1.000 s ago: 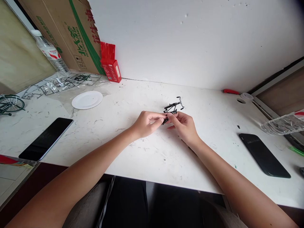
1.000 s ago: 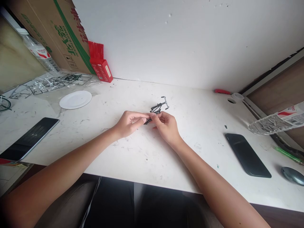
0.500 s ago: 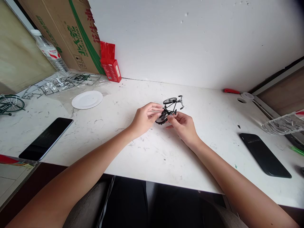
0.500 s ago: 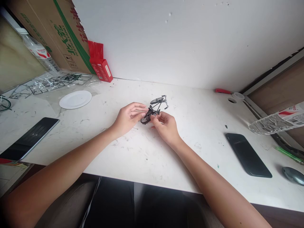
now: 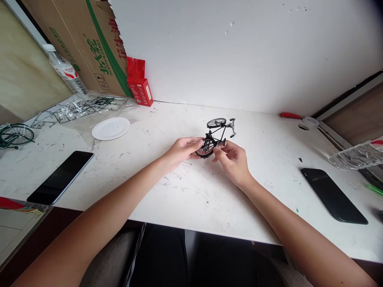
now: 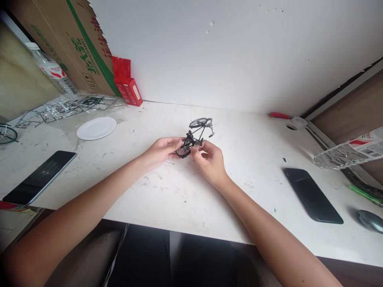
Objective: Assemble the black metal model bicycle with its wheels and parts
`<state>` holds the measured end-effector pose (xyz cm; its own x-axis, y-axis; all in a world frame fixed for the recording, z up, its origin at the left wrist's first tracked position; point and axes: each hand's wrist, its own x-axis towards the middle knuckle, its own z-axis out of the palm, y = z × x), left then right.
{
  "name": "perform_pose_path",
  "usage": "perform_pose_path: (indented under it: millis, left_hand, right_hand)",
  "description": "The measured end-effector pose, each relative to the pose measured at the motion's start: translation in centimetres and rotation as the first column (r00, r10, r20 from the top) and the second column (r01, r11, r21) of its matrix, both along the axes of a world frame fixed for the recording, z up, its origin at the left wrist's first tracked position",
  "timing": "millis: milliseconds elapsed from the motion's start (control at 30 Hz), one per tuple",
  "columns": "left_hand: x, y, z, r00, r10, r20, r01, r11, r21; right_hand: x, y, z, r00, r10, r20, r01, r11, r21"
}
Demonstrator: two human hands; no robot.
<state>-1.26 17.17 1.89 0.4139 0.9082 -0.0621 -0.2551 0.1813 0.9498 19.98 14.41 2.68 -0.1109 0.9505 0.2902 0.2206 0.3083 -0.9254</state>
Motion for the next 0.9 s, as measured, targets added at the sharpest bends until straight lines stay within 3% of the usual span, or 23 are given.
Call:
perform_pose_path:
  millis: [167,300,533,767,900]
  left_hand:
    - [-0.3,0.1,0.3,0.998,-0.06,0.035,0.063,0.993,-0.099]
    - [-0.7,0.2,0.8,0.992,-0.126,-0.021,0.124,0.989,-0.079]
    - [-1.0,0.1,1.5,0.997,-0.077,-0.021,0.074,0.991,-0.114]
    - [-1.3,0.2,1.5,0.979,-0.203,0.012,0.203,0.972,-0.12]
    - [-1.4,0.4,1.2,0.975,-0.219,-0.03,0.216,0.974,-0.074]
  right_hand:
    - [0.2,0.3,-0.5,0.999,0.023,0.022,-0.024,0.999,0.027]
    - [0.1,0.2,-0.7,0.999,0.039,0.029,-0.039,0.999,0.008]
    - [0.0,0.2,-0.8,0.999,0.027,0.035,-0.027,1.0,0.005]
    - [-0.1,-0.1,-0.4,0.999,0.039,0.02,-0.04,0.997,0.068]
    - [-0.2,-0.2,-0.1,0.998,0.011,0.062,-0.016,0.997,0.074]
